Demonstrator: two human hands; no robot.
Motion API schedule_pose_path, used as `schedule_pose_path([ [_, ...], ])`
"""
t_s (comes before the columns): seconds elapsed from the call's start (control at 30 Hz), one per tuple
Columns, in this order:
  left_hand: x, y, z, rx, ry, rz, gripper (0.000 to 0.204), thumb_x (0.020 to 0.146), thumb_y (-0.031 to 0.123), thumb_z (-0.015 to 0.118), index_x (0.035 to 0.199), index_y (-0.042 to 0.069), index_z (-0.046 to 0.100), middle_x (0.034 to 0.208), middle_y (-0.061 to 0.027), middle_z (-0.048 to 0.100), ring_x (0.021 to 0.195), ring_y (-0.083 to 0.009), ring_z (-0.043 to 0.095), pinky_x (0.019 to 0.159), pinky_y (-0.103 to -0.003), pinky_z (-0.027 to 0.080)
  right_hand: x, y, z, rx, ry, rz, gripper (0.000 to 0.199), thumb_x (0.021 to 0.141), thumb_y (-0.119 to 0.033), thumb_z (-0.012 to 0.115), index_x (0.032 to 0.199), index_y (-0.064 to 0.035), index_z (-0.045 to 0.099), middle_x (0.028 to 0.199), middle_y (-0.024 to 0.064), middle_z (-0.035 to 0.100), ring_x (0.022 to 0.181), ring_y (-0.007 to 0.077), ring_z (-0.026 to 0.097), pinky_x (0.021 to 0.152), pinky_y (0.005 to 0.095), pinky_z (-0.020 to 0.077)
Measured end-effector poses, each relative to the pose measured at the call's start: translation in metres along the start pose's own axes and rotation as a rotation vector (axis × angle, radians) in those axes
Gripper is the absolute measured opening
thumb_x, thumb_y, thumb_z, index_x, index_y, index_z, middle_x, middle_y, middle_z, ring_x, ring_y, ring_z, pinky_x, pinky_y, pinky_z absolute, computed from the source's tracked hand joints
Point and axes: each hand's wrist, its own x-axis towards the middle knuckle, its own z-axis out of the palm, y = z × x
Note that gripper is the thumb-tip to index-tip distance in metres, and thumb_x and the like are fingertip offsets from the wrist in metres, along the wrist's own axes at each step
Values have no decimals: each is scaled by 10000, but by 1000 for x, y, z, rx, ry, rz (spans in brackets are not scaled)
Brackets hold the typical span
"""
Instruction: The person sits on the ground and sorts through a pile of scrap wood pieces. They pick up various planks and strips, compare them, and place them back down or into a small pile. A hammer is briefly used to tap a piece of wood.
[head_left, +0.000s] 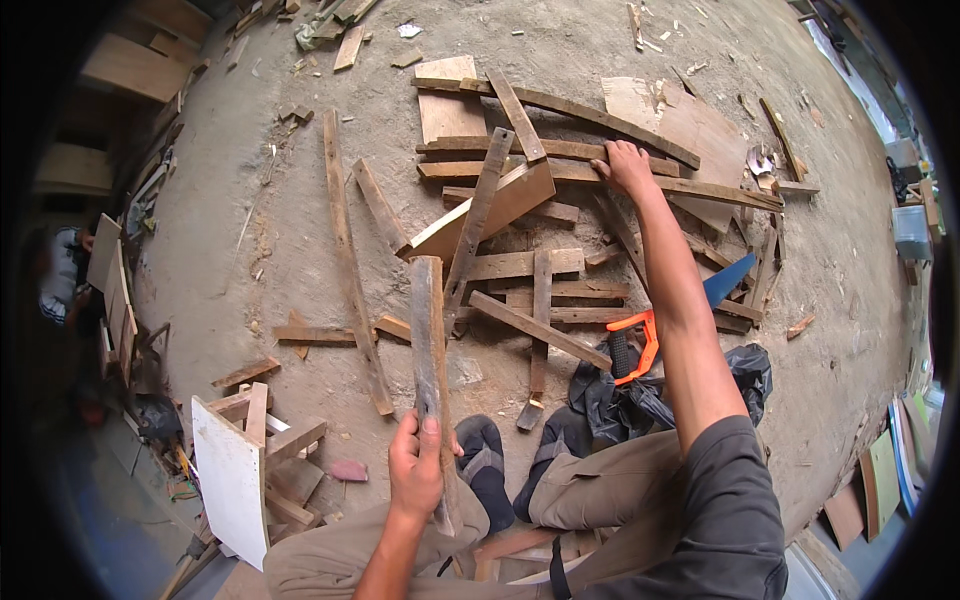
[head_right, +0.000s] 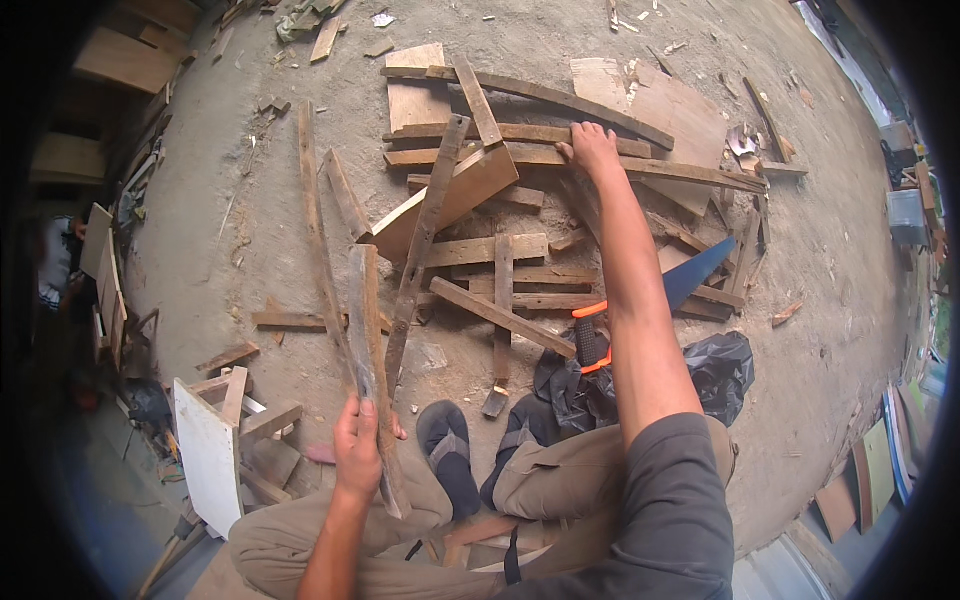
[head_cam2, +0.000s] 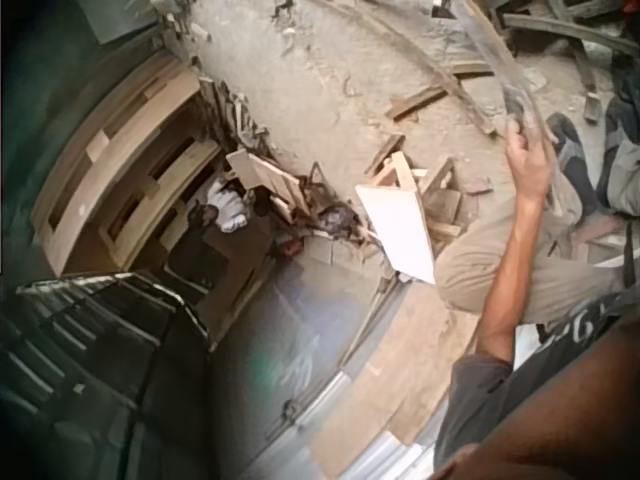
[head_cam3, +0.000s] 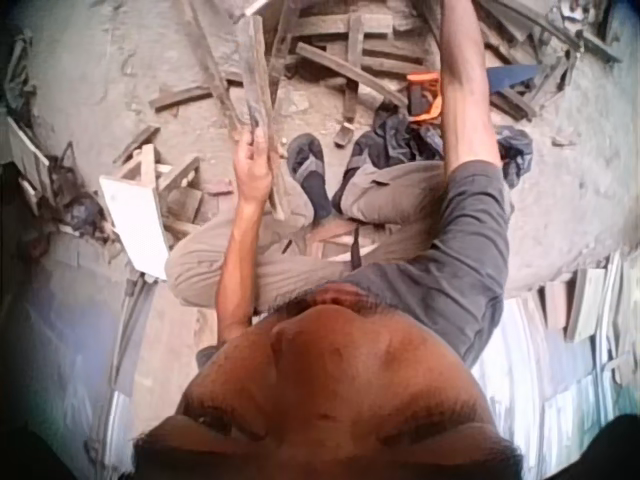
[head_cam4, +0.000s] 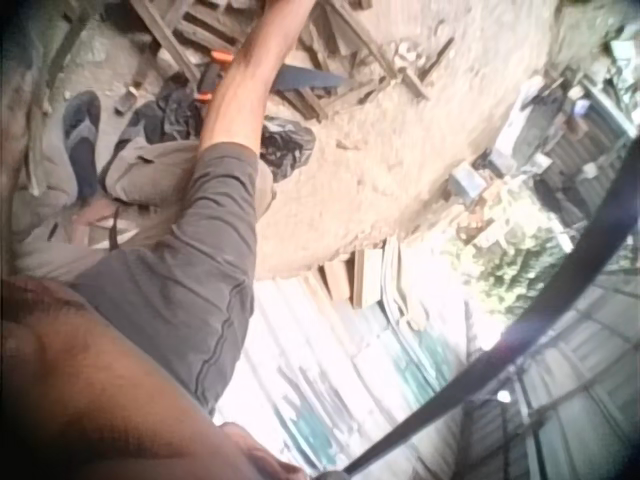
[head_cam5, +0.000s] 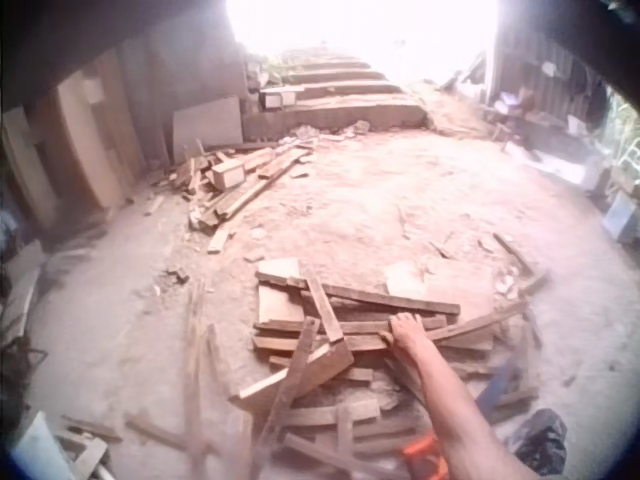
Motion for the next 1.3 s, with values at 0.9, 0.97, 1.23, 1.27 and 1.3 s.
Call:
schedule_pose_path([
  [0.9, -57, 70, 27, -346, -102, 287, 321, 979, 301, 548, 1173, 54, 486, 939, -65, 653, 706, -111, 611, 607, -271, 517, -360, -52, -276, 1391, -106, 85, 402, 968, -407, 563, 1077, -21, 531, 684, 5, 545, 498, 100, 528, 438, 255, 449],
  [0.97, -73, 68, 25, -493, -140, 280, 314, 994, 367, 505, 1106, 75, 530, 921, -63, 652, 697, -112, 609, 605, -274, 517, -398, -115, -280, 1530, 21, 10, 412, 944, -338, 627, 1168, -17, 498, 742, 9, 568, 545, 86, 538, 463, 236, 443],
  [1.23, -99, 35, 38, -644, -247, 287, 236, 995, 273, 530, 1100, 69, 586, 907, -39, 645, 741, -134, 618, 683, -286, 508, -480, -235, -256, 1389, 214, -238, 380, 927, -164, 630, 1229, 39, 519, 1110, 141, 631, 969, 148, 601, 842, 283, 482],
  [1.27, -99, 34, 40, -661, -246, 280, 233, 992, 269, 540, 1085, 63, 596, 858, -22, 638, 702, -116, 605, 653, -265, 502, -482, -237, -252, 1328, 232, -236, 378, 927, -165, 628, 1224, 45, 526, 1110, 146, 628, 979, 154, 598, 848, 287, 480],
  [1.3, -100, 30, 43, -678, -246, 273, 231, 988, 265, 551, 1071, 57, 606, 808, -4, 631, 664, -98, 592, 623, -243, 496, -482, -238, -248, 1266, 249, -233, 376, 926, -166, 626, 1218, 51, 532, 1111, 151, 626, 989, 159, 596, 854, 291, 478],
])
